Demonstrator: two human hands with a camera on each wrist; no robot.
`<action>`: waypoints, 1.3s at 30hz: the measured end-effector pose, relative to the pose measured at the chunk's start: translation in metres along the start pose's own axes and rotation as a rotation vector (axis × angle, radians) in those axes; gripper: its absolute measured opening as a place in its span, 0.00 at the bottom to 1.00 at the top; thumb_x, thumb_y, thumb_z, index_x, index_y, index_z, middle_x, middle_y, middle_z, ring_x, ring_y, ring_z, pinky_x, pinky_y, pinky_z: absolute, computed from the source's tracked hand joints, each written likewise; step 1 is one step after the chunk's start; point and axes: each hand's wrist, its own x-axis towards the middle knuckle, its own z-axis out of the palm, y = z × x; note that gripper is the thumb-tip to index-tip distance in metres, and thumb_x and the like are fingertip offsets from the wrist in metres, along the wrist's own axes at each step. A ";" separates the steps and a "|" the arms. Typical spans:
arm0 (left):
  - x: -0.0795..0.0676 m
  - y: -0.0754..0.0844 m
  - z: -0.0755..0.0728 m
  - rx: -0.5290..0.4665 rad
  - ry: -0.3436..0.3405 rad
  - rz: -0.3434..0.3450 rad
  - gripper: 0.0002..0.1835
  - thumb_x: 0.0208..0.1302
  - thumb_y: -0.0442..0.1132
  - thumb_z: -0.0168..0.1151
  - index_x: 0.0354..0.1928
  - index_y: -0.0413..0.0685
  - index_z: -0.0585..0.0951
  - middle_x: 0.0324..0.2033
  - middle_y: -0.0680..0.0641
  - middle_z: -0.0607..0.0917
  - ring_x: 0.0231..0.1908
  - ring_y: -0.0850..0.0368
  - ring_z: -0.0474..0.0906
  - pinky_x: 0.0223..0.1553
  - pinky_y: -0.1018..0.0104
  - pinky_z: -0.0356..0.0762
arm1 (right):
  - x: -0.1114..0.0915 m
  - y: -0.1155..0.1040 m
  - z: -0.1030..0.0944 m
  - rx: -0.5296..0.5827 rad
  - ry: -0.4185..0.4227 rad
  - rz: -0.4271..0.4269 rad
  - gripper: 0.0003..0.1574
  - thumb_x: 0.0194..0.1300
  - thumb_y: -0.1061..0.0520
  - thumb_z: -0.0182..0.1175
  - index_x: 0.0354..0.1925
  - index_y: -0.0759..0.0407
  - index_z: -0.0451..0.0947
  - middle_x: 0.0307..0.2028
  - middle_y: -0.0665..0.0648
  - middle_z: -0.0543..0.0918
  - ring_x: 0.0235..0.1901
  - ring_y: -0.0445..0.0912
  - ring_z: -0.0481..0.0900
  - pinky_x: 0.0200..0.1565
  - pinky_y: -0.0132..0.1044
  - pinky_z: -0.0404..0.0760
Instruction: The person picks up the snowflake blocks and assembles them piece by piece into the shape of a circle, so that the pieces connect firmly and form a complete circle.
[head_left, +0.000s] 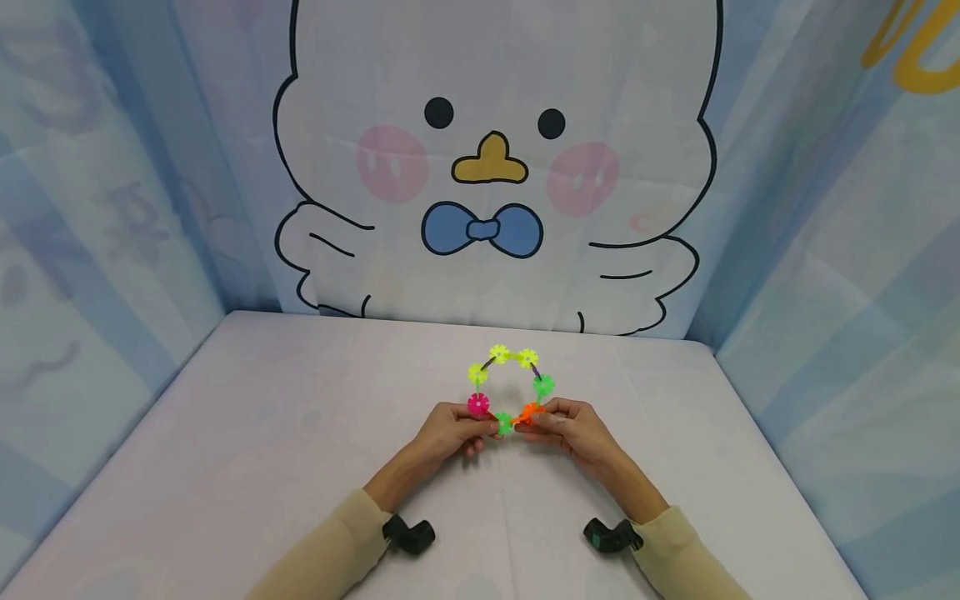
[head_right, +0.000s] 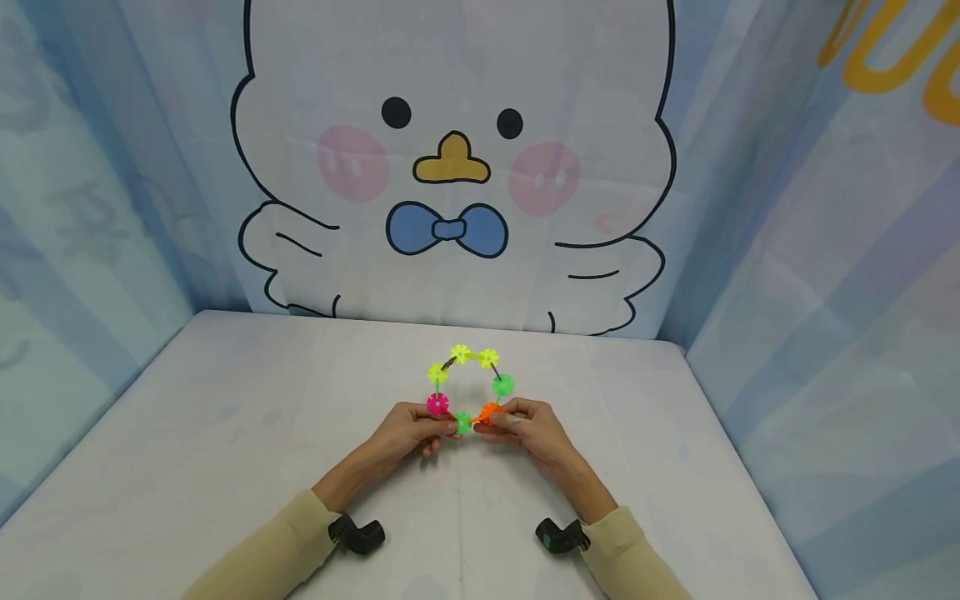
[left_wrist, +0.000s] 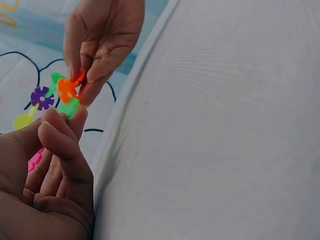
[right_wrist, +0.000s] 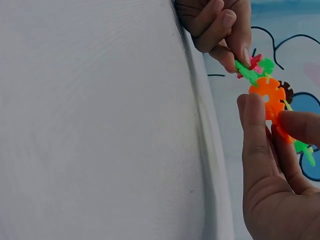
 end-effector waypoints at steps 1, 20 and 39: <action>0.000 0.000 0.000 0.002 0.001 -0.001 0.14 0.68 0.35 0.72 0.47 0.29 0.87 0.34 0.41 0.93 0.21 0.66 0.75 0.24 0.76 0.75 | 0.000 0.000 0.000 -0.003 0.003 -0.002 0.05 0.76 0.66 0.60 0.41 0.66 0.82 0.40 0.51 0.90 0.44 0.42 0.93 0.50 0.36 0.90; -0.002 0.001 -0.002 0.028 0.010 -0.001 0.14 0.68 0.36 0.72 0.46 0.29 0.88 0.36 0.39 0.94 0.21 0.67 0.73 0.24 0.76 0.73 | 0.002 0.005 0.010 -0.007 0.047 -0.013 0.04 0.75 0.68 0.59 0.42 0.70 0.80 0.38 0.52 0.88 0.41 0.42 0.93 0.52 0.38 0.90; -0.006 0.031 -0.057 0.229 -0.148 -0.124 0.14 0.73 0.42 0.68 0.49 0.36 0.88 0.35 0.46 0.91 0.23 0.63 0.75 0.27 0.73 0.75 | 0.001 0.007 0.009 -0.099 -0.036 0.049 0.18 0.79 0.59 0.60 0.53 0.76 0.77 0.43 0.58 0.92 0.41 0.45 0.93 0.50 0.38 0.90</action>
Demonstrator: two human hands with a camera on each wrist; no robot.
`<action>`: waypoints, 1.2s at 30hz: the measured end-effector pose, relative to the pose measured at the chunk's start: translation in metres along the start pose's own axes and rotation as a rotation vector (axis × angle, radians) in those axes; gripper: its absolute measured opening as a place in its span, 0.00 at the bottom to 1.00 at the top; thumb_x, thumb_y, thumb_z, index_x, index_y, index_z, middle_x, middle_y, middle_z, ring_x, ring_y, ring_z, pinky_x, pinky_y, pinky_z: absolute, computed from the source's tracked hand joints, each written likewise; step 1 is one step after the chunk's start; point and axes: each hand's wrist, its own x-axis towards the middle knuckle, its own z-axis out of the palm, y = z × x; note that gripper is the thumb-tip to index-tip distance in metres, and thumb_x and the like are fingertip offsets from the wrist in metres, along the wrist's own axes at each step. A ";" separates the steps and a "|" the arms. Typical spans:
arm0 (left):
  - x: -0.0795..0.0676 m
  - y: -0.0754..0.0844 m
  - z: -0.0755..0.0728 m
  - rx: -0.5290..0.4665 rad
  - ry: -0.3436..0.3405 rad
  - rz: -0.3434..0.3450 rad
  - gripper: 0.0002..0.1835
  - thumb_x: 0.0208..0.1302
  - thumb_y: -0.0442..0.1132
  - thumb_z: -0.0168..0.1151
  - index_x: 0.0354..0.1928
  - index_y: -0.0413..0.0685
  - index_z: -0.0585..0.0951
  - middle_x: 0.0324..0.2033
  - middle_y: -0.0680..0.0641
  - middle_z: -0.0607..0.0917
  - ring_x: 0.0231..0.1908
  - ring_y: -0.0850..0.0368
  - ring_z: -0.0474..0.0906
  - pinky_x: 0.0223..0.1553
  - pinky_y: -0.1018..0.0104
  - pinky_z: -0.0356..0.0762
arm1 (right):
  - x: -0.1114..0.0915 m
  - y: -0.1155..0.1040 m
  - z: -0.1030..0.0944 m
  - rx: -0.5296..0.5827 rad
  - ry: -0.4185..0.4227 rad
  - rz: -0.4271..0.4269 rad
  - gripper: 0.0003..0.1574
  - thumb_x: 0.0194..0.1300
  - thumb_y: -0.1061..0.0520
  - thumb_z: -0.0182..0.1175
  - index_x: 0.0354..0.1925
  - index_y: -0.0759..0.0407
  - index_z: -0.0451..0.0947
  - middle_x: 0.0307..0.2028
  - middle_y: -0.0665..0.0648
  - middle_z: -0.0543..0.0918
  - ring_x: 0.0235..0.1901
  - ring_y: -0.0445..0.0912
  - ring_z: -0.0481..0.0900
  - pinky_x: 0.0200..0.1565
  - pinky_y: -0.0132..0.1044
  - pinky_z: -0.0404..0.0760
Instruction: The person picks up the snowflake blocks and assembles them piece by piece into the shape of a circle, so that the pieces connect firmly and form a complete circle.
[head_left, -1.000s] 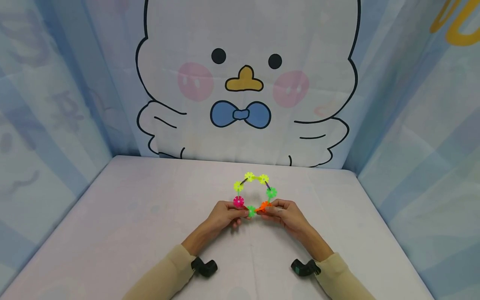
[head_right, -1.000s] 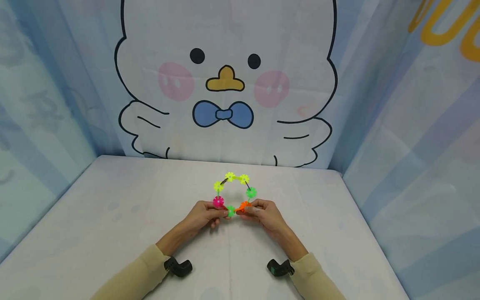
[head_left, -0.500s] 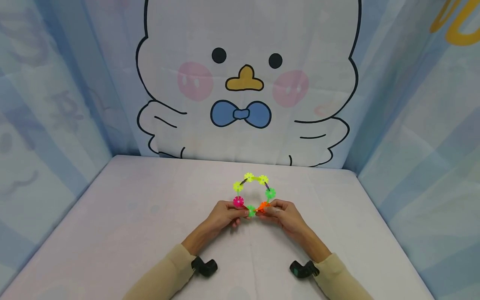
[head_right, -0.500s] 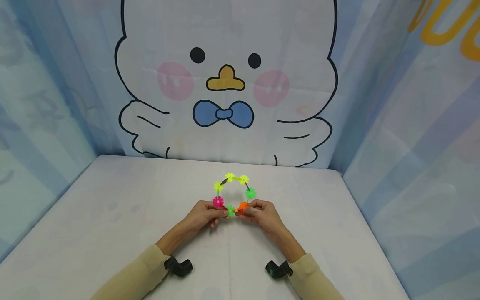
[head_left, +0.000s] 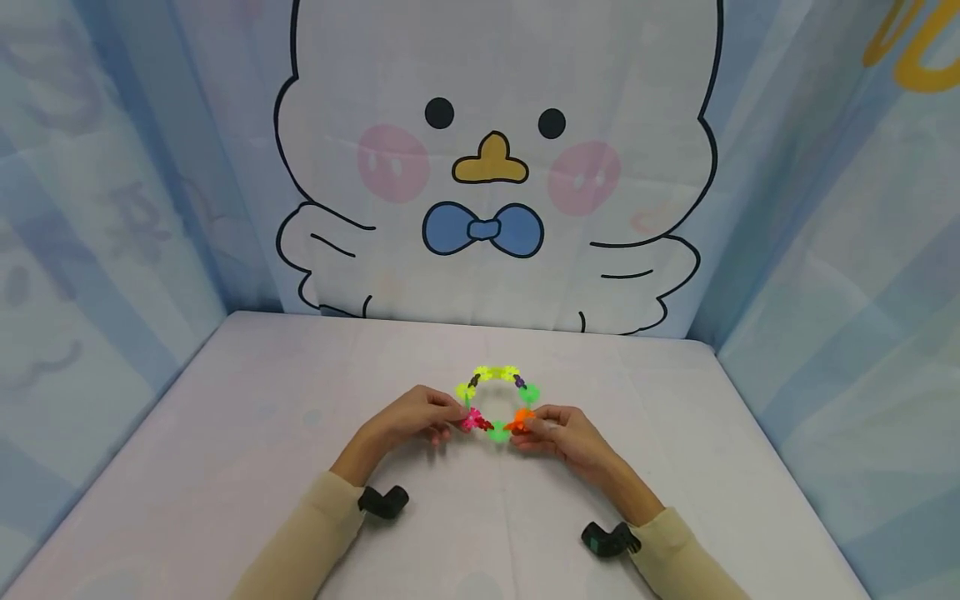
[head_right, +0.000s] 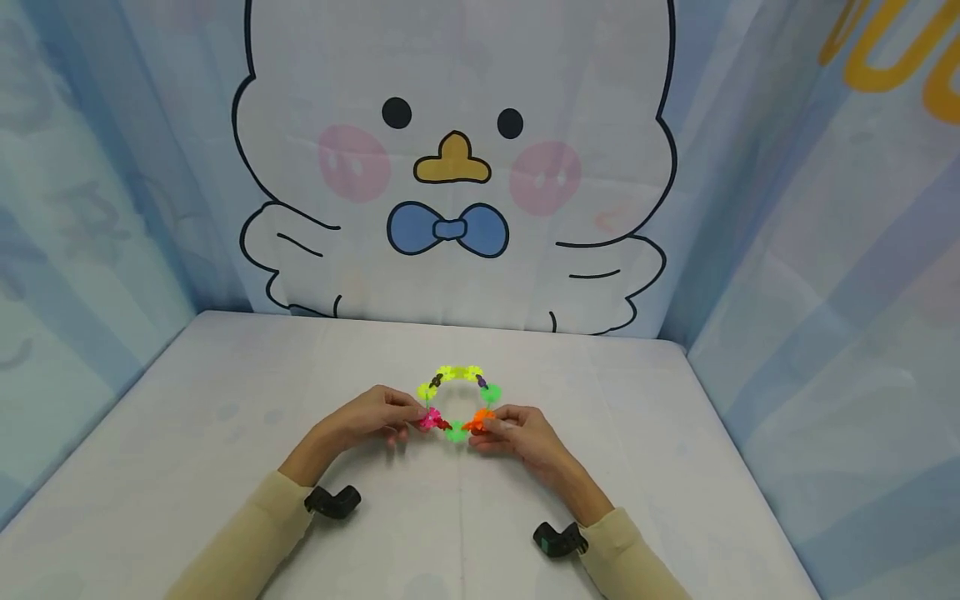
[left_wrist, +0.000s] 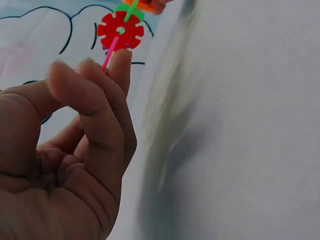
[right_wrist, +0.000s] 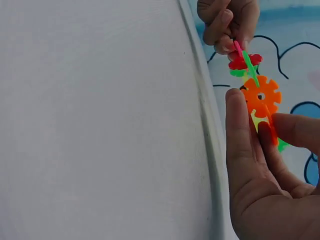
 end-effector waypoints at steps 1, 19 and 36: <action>-0.001 0.000 -0.003 0.017 0.004 -0.016 0.14 0.72 0.42 0.69 0.48 0.37 0.88 0.33 0.48 0.90 0.22 0.64 0.74 0.26 0.73 0.74 | 0.000 0.000 0.002 -0.032 0.002 0.006 0.19 0.79 0.58 0.60 0.54 0.76 0.78 0.42 0.58 0.92 0.39 0.44 0.93 0.49 0.38 0.91; -0.009 -0.003 -0.012 0.162 -0.005 -0.080 0.09 0.69 0.39 0.72 0.42 0.39 0.91 0.21 0.53 0.82 0.17 0.65 0.68 0.21 0.74 0.67 | -0.004 0.000 0.020 -0.246 0.094 0.035 0.17 0.72 0.62 0.68 0.51 0.75 0.79 0.29 0.60 0.91 0.25 0.42 0.88 0.36 0.38 0.91; -0.008 -0.005 -0.010 0.227 -0.022 -0.081 0.10 0.69 0.43 0.72 0.39 0.42 0.92 0.27 0.50 0.93 0.16 0.65 0.69 0.20 0.74 0.67 | -0.003 0.001 0.018 -0.304 0.092 0.059 0.14 0.73 0.62 0.66 0.50 0.73 0.79 0.29 0.58 0.89 0.24 0.43 0.87 0.33 0.39 0.90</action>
